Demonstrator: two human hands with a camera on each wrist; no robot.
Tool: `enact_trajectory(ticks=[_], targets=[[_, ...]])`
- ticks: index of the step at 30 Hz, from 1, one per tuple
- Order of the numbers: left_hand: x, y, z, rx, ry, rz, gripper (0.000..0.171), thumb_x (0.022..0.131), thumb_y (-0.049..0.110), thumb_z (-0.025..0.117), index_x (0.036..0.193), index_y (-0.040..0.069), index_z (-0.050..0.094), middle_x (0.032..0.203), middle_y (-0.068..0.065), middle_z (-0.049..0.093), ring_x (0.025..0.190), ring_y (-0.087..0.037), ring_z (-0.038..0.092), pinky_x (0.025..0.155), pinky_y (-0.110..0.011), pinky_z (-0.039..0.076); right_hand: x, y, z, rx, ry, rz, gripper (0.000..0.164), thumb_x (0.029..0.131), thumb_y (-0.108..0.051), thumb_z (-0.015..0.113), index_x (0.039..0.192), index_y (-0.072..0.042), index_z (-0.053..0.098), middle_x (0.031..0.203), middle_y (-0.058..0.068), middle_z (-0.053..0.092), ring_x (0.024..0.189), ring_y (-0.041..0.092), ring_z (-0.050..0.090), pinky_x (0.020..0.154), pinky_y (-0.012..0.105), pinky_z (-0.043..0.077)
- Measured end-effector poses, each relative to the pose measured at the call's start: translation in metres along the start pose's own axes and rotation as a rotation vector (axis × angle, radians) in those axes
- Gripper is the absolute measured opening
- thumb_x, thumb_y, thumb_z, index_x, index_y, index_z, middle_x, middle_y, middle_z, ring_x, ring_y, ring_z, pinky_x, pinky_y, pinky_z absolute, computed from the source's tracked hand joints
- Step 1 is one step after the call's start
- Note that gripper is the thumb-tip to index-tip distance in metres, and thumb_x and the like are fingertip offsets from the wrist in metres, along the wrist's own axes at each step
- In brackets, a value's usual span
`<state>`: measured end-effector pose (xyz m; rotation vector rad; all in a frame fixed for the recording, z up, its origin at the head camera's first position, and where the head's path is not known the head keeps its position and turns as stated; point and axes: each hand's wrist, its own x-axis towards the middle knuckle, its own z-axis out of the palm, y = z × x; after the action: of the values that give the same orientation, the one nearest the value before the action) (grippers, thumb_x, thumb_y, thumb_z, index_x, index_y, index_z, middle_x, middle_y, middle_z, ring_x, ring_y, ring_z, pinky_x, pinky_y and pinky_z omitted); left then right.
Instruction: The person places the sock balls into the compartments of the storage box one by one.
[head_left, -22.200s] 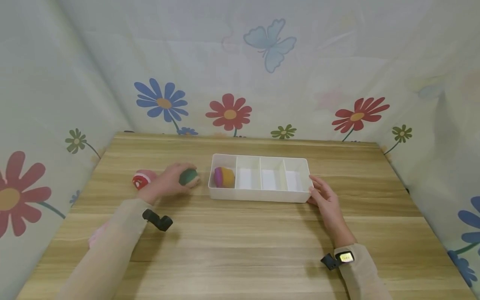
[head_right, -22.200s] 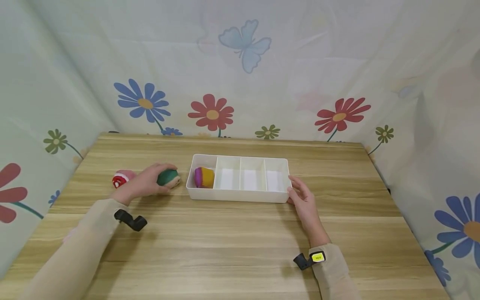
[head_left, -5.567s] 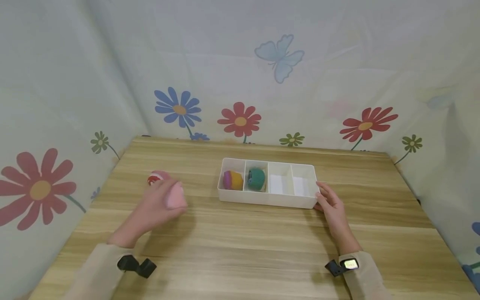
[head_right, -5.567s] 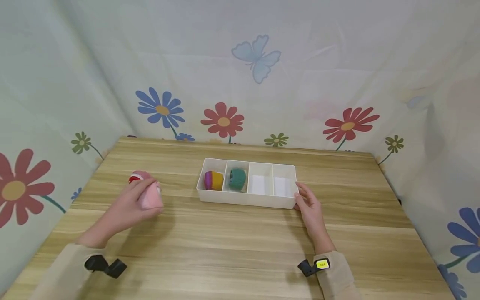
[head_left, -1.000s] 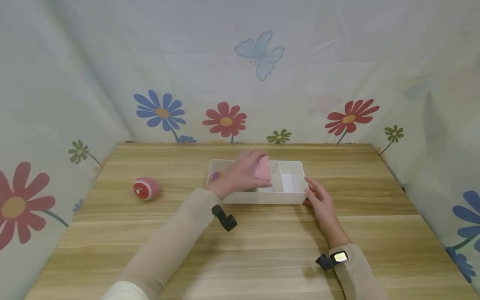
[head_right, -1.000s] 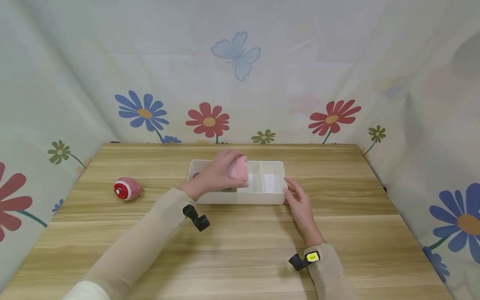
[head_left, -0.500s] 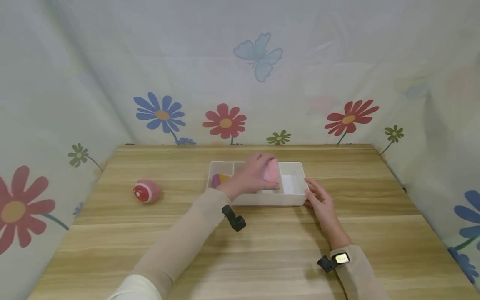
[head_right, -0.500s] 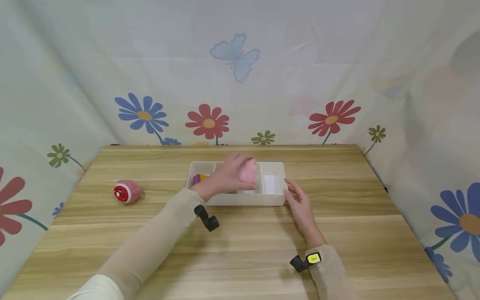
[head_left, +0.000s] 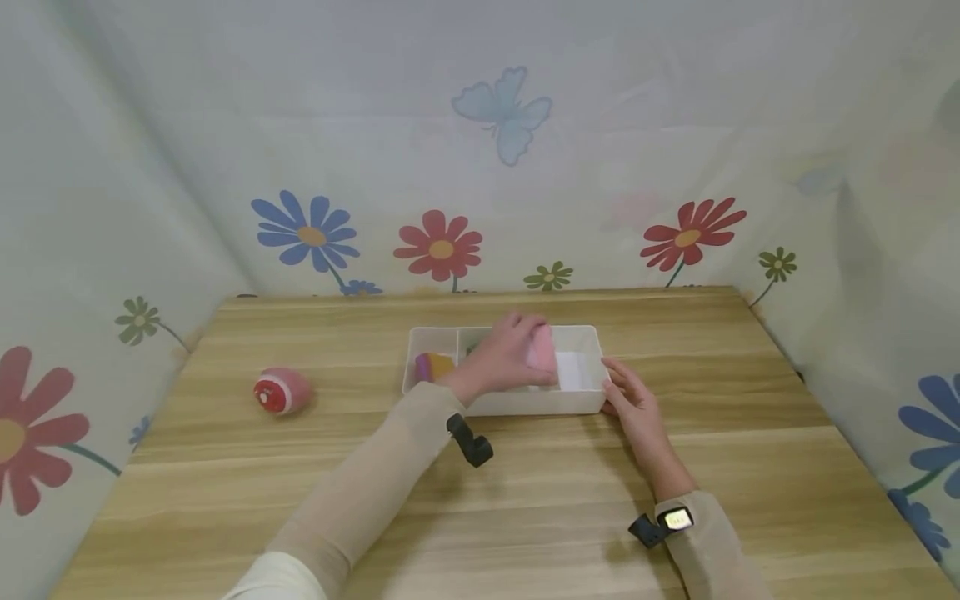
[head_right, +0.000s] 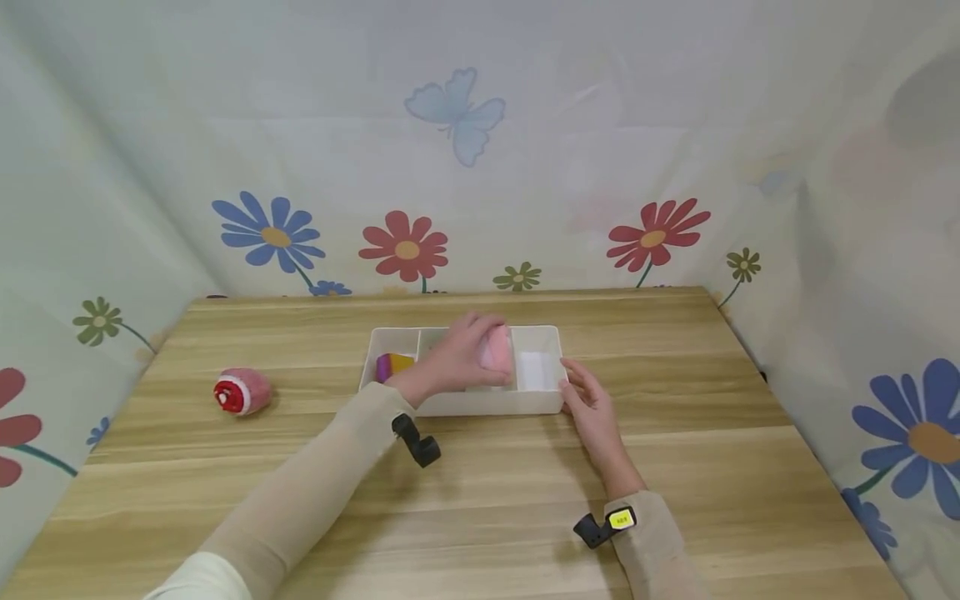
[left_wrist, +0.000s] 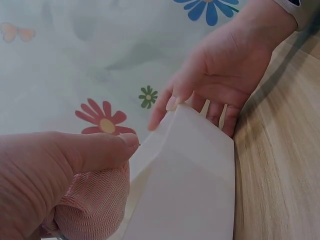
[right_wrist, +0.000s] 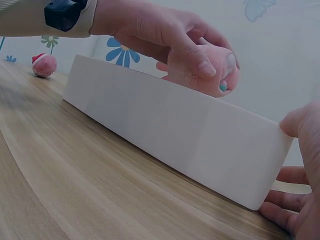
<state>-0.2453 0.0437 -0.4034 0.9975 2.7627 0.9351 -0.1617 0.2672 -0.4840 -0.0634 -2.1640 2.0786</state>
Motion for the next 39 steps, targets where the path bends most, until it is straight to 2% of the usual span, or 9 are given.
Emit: enact_trajectory(ticks=[5,9,14,17,26,32,39], targets=[[0.001,-0.003,0.005,-0.005,0.006,-0.012,0.085,0.065,0.045,0.080,0.135,0.016,0.042,0.121,-0.006,0.045,0.098,-0.017,0.044,0.073,-0.031,0.047,0.002,0.000,0.000,-0.022,-0.004,0.007,0.045,0.095,-0.025,0.054,0.136,-0.009,0.045,0.127,0.019,0.049,0.104,0.021,0.053,0.081,0.028,0.050],[0.003,-0.006,0.010,-0.003,0.009,-0.007,0.085,0.065,0.044,0.080,0.136,0.015,0.042,0.120,-0.006,0.044,0.099,-0.017,0.042,0.076,-0.032,0.045,0.001,-0.001,0.000,-0.025,-0.003,0.010,0.045,0.095,-0.024,0.054,0.136,-0.009,0.045,0.128,0.019,0.048,0.103,0.020,0.054,0.080,0.026,0.050],[0.002,-0.008,0.012,0.039,0.029,-0.005,0.083,0.065,0.044,0.079,0.135,0.018,0.043,0.117,-0.006,0.046,0.105,-0.020,0.041,0.090,-0.039,0.035,0.001,0.000,0.001,-0.025,-0.004,0.017,0.045,0.095,-0.023,0.053,0.136,-0.009,0.045,0.127,0.019,0.049,0.101,0.016,0.054,0.081,0.027,0.050],[0.000,-0.009,0.010,0.040,0.036,0.000,0.083,0.065,0.045,0.079,0.135,0.016,0.044,0.120,-0.008,0.047,0.110,-0.022,0.041,0.098,-0.043,0.028,0.002,0.000,0.001,-0.031,-0.004,0.018,0.045,0.095,-0.024,0.053,0.137,-0.009,0.045,0.127,0.019,0.049,0.101,0.015,0.054,0.081,0.028,0.050],[-0.007,-0.014,0.003,-0.035,0.005,0.012,0.074,0.076,0.037,0.075,0.136,0.010,0.042,0.127,-0.013,0.045,0.114,-0.025,0.043,0.091,-0.043,0.042,0.001,0.000,-0.001,-0.027,0.000,0.004,0.046,0.095,-0.024,0.054,0.137,-0.008,0.045,0.127,0.019,0.048,0.102,0.019,0.053,0.079,0.025,0.050],[-0.012,-0.017,0.000,-0.080,-0.014,-0.001,0.068,0.081,0.036,0.071,0.137,0.012,0.041,0.132,-0.009,0.040,0.114,-0.021,0.041,0.089,-0.040,0.044,0.000,0.000,0.000,-0.041,0.001,0.003,0.045,0.095,-0.025,0.053,0.137,-0.009,0.045,0.126,0.019,0.049,0.099,0.015,0.054,0.079,0.025,0.050],[-0.019,-0.016,-0.010,-0.068,-0.007,0.003,0.066,0.083,0.035,0.069,0.138,0.012,0.040,0.133,-0.011,0.039,0.118,-0.023,0.039,0.093,-0.042,0.042,0.000,0.000,0.001,-0.027,0.004,0.003,0.046,0.095,-0.025,0.053,0.137,-0.008,0.044,0.127,0.019,0.048,0.099,0.014,0.054,0.079,0.025,0.050]])
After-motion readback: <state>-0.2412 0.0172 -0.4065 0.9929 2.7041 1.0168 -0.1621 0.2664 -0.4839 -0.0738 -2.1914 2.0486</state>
